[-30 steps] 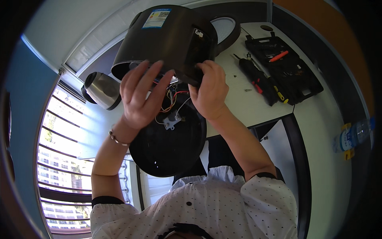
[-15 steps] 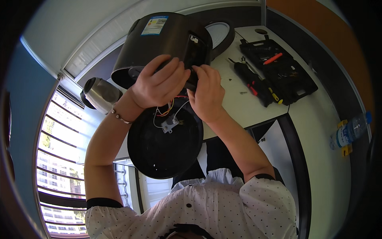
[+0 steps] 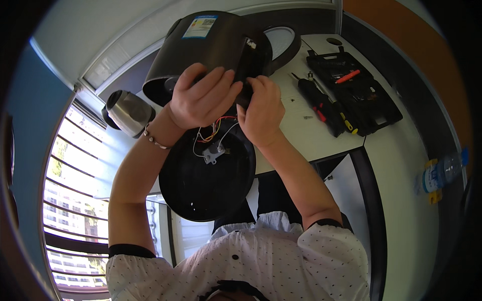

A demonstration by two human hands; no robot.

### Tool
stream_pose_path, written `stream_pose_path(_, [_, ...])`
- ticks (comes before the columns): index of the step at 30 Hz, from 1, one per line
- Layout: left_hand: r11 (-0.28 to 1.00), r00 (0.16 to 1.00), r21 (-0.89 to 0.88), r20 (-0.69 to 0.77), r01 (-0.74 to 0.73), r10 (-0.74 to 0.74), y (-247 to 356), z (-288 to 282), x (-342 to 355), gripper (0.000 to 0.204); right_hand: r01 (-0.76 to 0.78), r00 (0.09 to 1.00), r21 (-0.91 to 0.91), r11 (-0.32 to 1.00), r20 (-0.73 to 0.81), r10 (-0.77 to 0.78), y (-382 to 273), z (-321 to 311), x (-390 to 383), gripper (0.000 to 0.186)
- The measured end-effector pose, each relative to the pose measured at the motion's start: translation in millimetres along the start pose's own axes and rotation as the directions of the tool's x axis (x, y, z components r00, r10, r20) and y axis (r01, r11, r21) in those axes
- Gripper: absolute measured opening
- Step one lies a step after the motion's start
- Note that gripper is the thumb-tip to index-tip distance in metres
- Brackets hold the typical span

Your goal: The person is repairing a small kitchen appliance, likely a rice cooker. They are seen manipulating internal wires and components with their hands, attempting to connect or fix the electrical system inside the device's casing.

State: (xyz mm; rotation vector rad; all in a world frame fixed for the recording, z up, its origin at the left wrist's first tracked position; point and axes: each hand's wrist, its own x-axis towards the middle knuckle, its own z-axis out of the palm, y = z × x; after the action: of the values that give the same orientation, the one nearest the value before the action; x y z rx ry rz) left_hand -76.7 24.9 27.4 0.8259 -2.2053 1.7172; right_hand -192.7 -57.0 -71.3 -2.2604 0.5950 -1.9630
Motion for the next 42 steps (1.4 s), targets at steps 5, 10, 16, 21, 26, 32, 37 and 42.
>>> stream_pose_path(5, [0.997, 0.997, 0.050, -0.043, 0.059, -0.057, 0.1, 4.3, -0.7, 0.022, 0.061, 0.998, -0.040, 0.997, -0.032, -0.062, 10.1, 3.5, 4.1, 0.055])
stream_pose_path(10, [0.973, 0.974, 0.102, -0.117, 0.208, -0.196, 4.0, -9.2, -25.9, 0.025, 0.093, 0.996, -0.022, 0.995, 0.010, -0.093, 22.6, -0.4, 6.9, 0.052])
stream_pose_path(16, [0.933, 0.937, -0.085, 0.010, 0.350, -0.350, 30.2, -13.6, -62.2, 0.030, 0.162, 0.987, 0.001, 0.987, -0.013, -0.162, 35.8, 2.1, 9.0, 0.053])
stream_pose_path(21, [0.904, 0.914, -0.132, 0.045, 0.406, -0.404, 35.6, 7.4, -56.1, 0.037, 0.158, 0.987, 0.002, 0.987, -0.019, -0.158, 38.6, 4.3, 7.8, 0.052])
stream_pose_path(26, [0.867, 0.880, -0.165, 0.020, 0.471, -0.474, 31.2, 21.1, -55.6, 0.048, 0.154, 0.988, 0.036, 0.987, -0.029, -0.153, 39.6, 6.2, 7.3, 0.052])
stream_pose_path(32, [0.678, 0.696, -0.166, 0.088, 0.716, -0.713, 23.9, 12.9, -46.5, 0.082, 0.180, 0.983, 0.043, 0.983, -0.045, -0.178, 39.4, 4.9, 9.7, 0.051])
stream_pose_path(37, [0.688, 0.698, -0.121, 0.161, 0.716, -0.698, 15.2, 16.4, -45.9, 0.089, 0.169, 0.984, 0.082, 0.982, -0.072, -0.163, 45.0, 5.7, 7.1, 0.052])
stream_pose_path(42, [0.634, 0.640, -0.112, 0.238, 0.765, -0.731, 9.3, 17.2, -44.6, 0.093, 0.139, 0.988, 0.083, 0.987, -0.076, -0.133, 40.6, 7.3, 9.9, 0.054])
